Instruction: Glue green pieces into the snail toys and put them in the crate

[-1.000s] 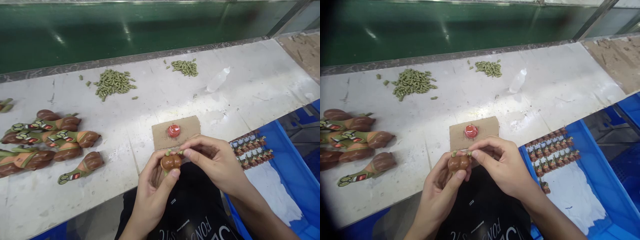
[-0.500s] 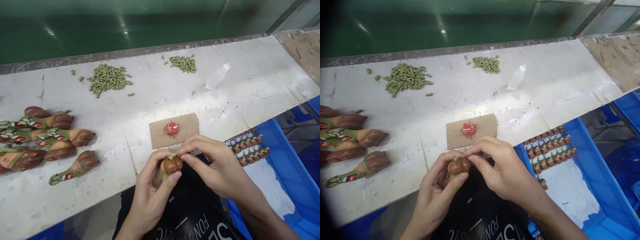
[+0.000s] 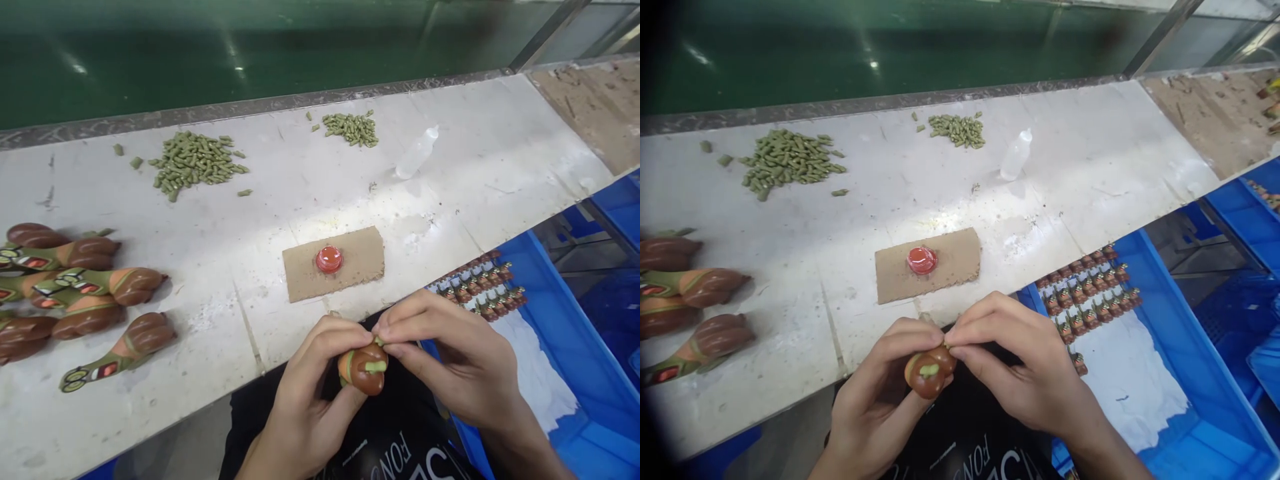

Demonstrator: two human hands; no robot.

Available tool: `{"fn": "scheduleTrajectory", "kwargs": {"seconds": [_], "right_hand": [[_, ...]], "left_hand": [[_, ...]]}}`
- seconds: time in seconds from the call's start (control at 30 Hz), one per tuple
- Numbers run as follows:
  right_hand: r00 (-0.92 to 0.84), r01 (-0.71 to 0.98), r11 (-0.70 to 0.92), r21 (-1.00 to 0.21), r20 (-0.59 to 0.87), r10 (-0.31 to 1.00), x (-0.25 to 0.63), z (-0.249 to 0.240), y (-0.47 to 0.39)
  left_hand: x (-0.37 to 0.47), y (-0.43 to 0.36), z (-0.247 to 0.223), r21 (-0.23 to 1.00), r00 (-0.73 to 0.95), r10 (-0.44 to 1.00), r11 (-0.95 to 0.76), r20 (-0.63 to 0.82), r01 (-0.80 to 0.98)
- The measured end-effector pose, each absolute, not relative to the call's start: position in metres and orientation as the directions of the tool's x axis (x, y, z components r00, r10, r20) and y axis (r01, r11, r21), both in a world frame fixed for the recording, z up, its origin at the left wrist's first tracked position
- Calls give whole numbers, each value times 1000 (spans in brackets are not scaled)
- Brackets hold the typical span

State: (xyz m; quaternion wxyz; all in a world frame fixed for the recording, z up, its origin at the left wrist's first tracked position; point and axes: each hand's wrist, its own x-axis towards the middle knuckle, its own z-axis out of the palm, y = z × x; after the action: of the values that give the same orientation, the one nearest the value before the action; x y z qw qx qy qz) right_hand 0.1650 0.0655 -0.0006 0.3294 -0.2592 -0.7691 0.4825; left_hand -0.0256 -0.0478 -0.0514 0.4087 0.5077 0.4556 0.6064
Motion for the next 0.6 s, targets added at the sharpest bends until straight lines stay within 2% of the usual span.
{"fn": "scheduleTrajectory", "kwargs": {"seconds": [0.17,0.23,0.3,0.37,0.47,0.53,0.6], "right_hand": [[-657,17,411,-912,299,691,168,-3,63],[-658,35,405,-914,284,697,169,-4,63],[-655,77,391,-917,249,713,173,-3,64],[-628,138,406,-903,237,741,180,0,64],[-631,292,602,-743,324,705,197,6,58],[-724,353,742,-569,337,603,206,8,49],[-791,373,789,-487,277,545,213,5,39]], "left_hand": [[-26,-47,-53,957,-100,953,-289,286,-13],[-25,-47,-50,965,-110,960,-261,258,-16],[-22,-48,-44,986,-131,980,-159,151,-50],[-16,-50,-38,994,-147,988,20,-35,-107],[-4,-55,-34,952,-132,953,248,-273,-182],[5,-57,-36,935,-81,946,295,-315,-197],[17,-58,-42,922,-53,935,335,-351,-196]]}}
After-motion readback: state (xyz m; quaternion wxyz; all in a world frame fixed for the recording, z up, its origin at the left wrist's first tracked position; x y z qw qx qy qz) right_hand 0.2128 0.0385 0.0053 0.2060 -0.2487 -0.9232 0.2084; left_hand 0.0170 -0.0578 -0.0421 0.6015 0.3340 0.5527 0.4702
